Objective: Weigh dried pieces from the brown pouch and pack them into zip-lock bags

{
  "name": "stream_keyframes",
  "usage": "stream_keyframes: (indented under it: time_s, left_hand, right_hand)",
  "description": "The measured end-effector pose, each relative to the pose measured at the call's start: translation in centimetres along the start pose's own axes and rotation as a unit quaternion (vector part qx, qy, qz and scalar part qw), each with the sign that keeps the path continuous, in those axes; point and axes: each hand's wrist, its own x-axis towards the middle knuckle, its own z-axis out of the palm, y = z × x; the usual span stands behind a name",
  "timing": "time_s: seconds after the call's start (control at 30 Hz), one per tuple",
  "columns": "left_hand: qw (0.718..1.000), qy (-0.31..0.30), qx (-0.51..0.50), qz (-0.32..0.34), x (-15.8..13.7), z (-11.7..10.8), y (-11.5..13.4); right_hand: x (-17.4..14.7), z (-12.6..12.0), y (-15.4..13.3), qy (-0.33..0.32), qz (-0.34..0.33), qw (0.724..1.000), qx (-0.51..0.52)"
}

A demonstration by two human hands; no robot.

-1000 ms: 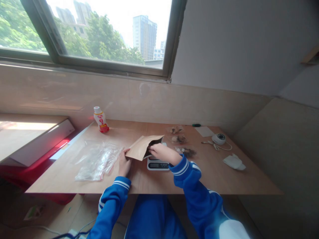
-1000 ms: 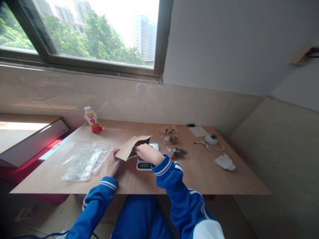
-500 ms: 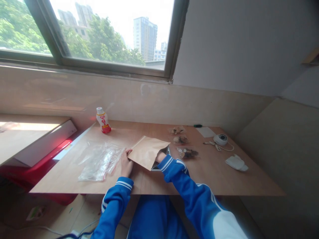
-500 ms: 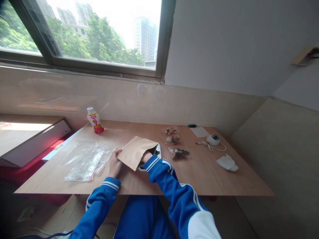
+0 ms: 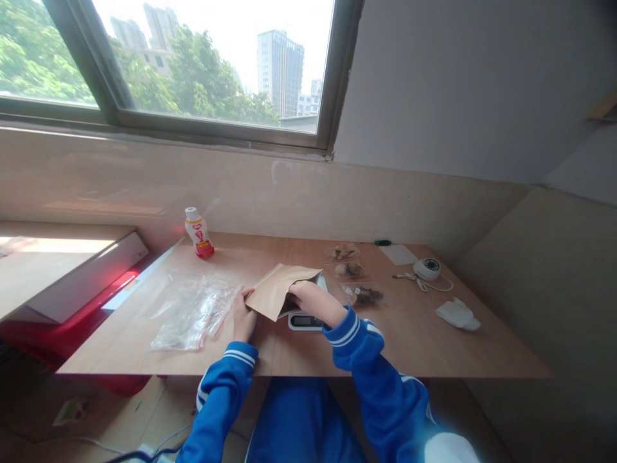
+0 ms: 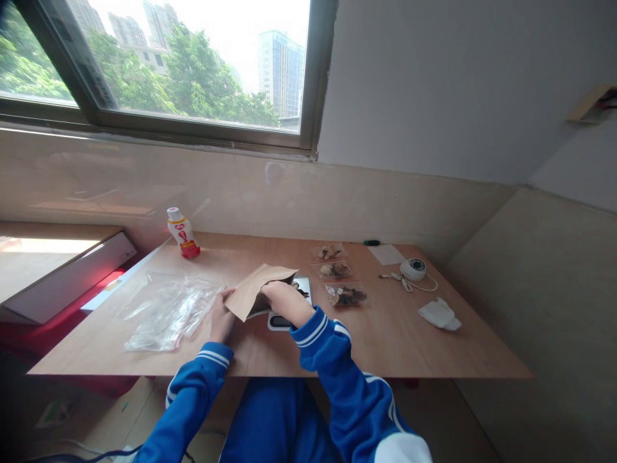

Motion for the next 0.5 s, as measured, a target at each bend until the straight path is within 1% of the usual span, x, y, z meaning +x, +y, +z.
stream_keyframes:
  time_s: [0.07,0.13,0.2,0.3,0.4,0.5]
  left_hand:
    - [1.000,-0.001,-0.005,-0.004,0.0,0.0,0.0]
    - [1.000,-0.001,-0.006,-0.005,0.0,0.0,0.0]
    - [1.000,-0.002,-0.003,-0.007,0.0,0.0,-0.2]
    - [1.000,-0.001,-0.001,-0.016,0.1,0.0,-0.3]
    - [1.000,0.001,0.004,-0.019,0.2,0.0,-0.4]
    - [1.000,-0.004,0.012,-0.017,0.2,0.0,-0.2]
  right_hand:
    - [-0.5,-1.2,-0.5,0.010,-0.011,1.000,0.013]
    - [-1.0,-2.4,-0.9,0.035,-0.025,0.999,0.032]
    - [-1.5,-3.4,-1.2,0.079,-0.040,0.994,0.057]
    - [-2.2,-4.4,-0.9,0.161,-0.050,0.981,0.100]
    - [-2.7,-4.8,0.0,0.229,-0.027,0.963,0.143]
    - [-2.9,-4.2,1.7,0.294,0.024,0.937,0.187]
